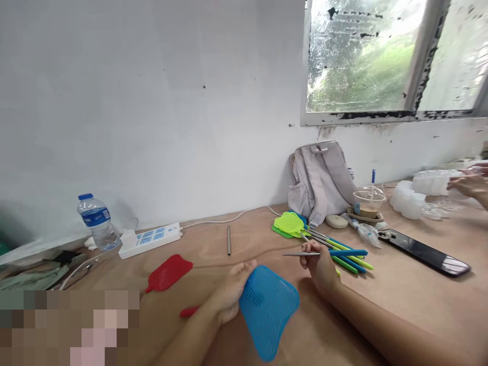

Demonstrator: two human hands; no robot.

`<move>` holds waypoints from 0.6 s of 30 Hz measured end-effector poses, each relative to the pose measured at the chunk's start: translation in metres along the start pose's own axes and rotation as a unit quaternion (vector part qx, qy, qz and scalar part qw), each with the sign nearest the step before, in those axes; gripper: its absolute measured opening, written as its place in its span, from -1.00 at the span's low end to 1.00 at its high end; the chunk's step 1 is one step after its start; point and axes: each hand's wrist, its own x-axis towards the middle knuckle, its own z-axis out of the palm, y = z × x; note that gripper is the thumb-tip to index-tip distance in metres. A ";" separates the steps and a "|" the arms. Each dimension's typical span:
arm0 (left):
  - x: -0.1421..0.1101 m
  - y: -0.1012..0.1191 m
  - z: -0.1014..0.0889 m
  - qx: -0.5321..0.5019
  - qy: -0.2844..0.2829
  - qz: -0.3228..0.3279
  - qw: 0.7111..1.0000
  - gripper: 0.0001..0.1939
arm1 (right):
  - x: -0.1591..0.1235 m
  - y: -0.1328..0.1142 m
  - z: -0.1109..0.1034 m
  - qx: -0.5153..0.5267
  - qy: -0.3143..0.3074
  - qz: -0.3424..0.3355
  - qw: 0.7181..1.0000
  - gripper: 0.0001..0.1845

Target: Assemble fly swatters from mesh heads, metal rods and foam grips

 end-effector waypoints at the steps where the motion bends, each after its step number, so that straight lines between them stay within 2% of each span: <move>1: -0.001 -0.009 0.005 -0.003 -0.009 -0.012 1.000 -0.55 | 0.002 -0.001 0.000 0.009 0.007 0.005 1.000 -0.79; 4: -0.002 -0.031 0.012 0.015 -0.006 -0.022 1.000 -0.49 | 0.004 -0.003 0.004 0.028 0.013 0.030 0.999 -0.80; 7: -0.006 -0.042 0.012 0.022 0.008 -0.006 1.000 -0.48 | 0.001 -0.002 0.008 0.042 0.005 0.057 0.998 -0.80; 14: -0.010 -0.049 0.013 0.003 0.022 0.043 0.999 -0.43 | -0.005 -0.005 0.015 0.069 -0.038 0.096 0.992 -0.80; 18: -0.010 -0.046 0.011 0.003 0.093 0.121 0.988 -0.56 | -0.009 -0.017 0.026 0.084 -0.065 0.103 0.989 -0.74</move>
